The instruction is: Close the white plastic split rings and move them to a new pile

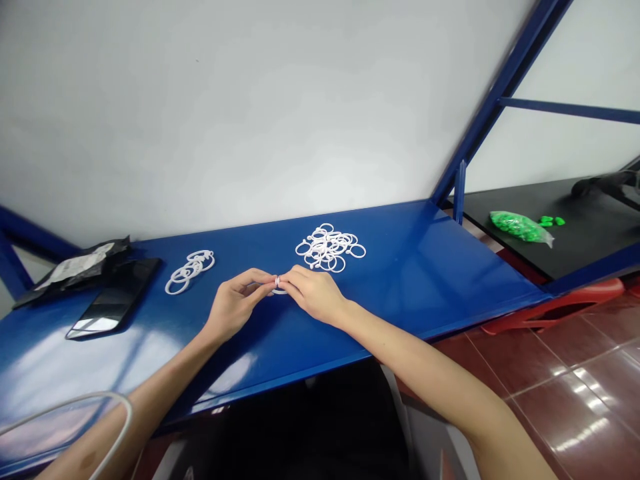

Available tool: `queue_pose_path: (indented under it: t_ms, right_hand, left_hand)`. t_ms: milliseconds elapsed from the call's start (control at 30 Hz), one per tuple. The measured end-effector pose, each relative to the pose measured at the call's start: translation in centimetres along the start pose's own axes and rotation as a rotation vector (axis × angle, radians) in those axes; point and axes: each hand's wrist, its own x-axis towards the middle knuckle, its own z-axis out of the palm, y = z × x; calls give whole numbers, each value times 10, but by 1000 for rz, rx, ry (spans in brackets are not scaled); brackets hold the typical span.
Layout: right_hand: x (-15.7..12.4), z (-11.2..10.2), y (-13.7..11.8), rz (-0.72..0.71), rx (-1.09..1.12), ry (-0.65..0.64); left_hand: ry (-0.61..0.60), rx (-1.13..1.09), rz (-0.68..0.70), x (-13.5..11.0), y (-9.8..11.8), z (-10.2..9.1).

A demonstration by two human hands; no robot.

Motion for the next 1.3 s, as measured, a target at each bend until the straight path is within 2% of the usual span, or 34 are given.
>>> queue_pose_path:
  t_ms: [267, 433, 533, 667, 733, 800, 900, 1000, 1233, 1300]
  right_hand:
    - [-3, -7, -6, -37, 110, -1]
    - [2, -4, 1, 37, 96, -15]
    - [9, -9, 12, 94, 28, 27]
    - [15, -25, 36, 213, -56, 222]
    - [14, -32, 50, 274, -102, 294]
    - [13, -35, 61, 311, -161, 296]
    - [11, -34, 69, 361, -215, 266]
    - [10, -33, 67, 407, -210, 270]
    - [12, -34, 55, 421, -170, 306]
    - [12, -33, 52, 407, -165, 306]
  left_hand:
    - [-3, 59, 279, -3, 2, 2]
    - [-42, 331, 339, 6, 4, -2]
    - [25, 670, 288, 19, -3, -21]
    - [300, 1099, 71, 32, -25, -66]
    - [341, 1207, -43, 34, -36, -86]
    - [303, 1286, -118, 35, -43, -98]
    - [258, 1340, -182, 35, -48, -105]
    - [253, 1319, -189, 35, -48, -107]
    - [296, 1247, -173, 34, -47, -113]
    - [339, 1250, -127, 33, -42, -113]
